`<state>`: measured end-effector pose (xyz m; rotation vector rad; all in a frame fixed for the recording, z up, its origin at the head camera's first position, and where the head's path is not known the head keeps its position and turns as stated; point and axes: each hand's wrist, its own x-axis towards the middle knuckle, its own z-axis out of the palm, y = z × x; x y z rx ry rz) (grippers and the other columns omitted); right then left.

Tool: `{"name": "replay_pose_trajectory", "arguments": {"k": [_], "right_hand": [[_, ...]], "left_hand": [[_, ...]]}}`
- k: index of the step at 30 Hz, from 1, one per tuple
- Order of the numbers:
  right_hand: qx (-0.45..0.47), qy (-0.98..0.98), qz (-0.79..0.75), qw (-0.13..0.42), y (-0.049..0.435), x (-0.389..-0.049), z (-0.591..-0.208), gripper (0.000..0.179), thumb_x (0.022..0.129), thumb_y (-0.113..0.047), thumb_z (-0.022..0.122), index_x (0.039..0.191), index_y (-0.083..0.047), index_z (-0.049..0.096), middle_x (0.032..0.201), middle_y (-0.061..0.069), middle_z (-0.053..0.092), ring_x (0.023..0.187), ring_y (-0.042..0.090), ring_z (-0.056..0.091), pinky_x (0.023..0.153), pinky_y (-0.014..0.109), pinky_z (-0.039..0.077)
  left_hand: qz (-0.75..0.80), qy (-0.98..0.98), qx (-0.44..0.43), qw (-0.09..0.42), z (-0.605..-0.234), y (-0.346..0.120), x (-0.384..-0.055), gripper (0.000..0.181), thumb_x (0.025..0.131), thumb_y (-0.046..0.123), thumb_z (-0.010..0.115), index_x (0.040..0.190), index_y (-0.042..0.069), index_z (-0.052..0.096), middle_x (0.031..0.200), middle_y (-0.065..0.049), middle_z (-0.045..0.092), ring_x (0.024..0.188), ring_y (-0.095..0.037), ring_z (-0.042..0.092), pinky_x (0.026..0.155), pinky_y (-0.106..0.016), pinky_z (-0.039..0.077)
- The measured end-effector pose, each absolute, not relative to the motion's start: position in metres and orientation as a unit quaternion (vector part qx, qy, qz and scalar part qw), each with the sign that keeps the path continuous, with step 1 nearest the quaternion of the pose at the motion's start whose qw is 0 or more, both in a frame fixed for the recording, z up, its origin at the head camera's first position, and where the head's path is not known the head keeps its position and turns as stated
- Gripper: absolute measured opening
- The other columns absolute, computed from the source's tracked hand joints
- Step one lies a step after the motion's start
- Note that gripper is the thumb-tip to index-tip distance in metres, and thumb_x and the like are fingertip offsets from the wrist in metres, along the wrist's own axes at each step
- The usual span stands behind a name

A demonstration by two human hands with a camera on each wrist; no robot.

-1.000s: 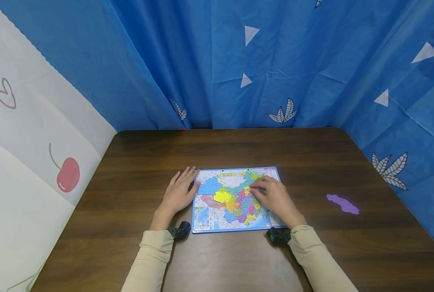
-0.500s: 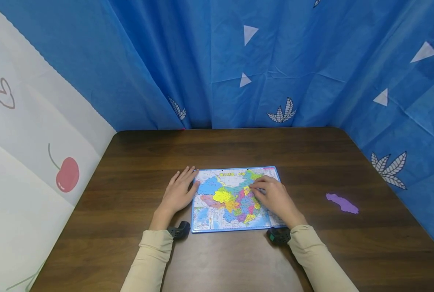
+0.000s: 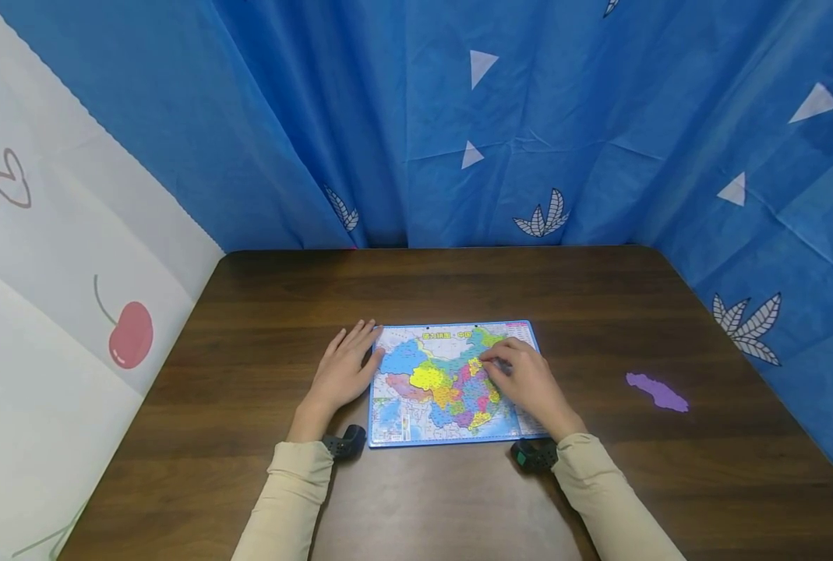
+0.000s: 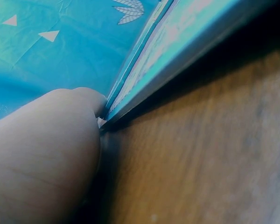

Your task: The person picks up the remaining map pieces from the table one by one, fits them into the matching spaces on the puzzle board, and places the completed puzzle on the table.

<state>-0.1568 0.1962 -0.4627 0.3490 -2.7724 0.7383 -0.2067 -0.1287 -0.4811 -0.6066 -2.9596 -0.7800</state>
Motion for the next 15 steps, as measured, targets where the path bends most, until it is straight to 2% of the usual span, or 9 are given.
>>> {"name": "replay_pose_trajectory", "arguments": {"k": [15], "right_hand": [[0.110, -0.951, 0.265, 0.119, 0.1971, -0.1562, -0.4631, 0.011, 0.092, -0.014, 0.079, 0.102, -0.015, 0.081, 0.106, 0.002, 0.072, 0.100, 0.023, 0.069, 0.086, 0.044, 0.061]], "left_hand": [[-0.250, -0.948, -0.195, 0.011, -0.4805, -0.1284, -0.2066, 0.058, 0.108, 0.041, 0.046, 0.159, 0.014, 0.042, 0.167, -0.008, 0.033, 0.159, -0.027, 0.022, 0.129, -0.052, 0.011]]}}
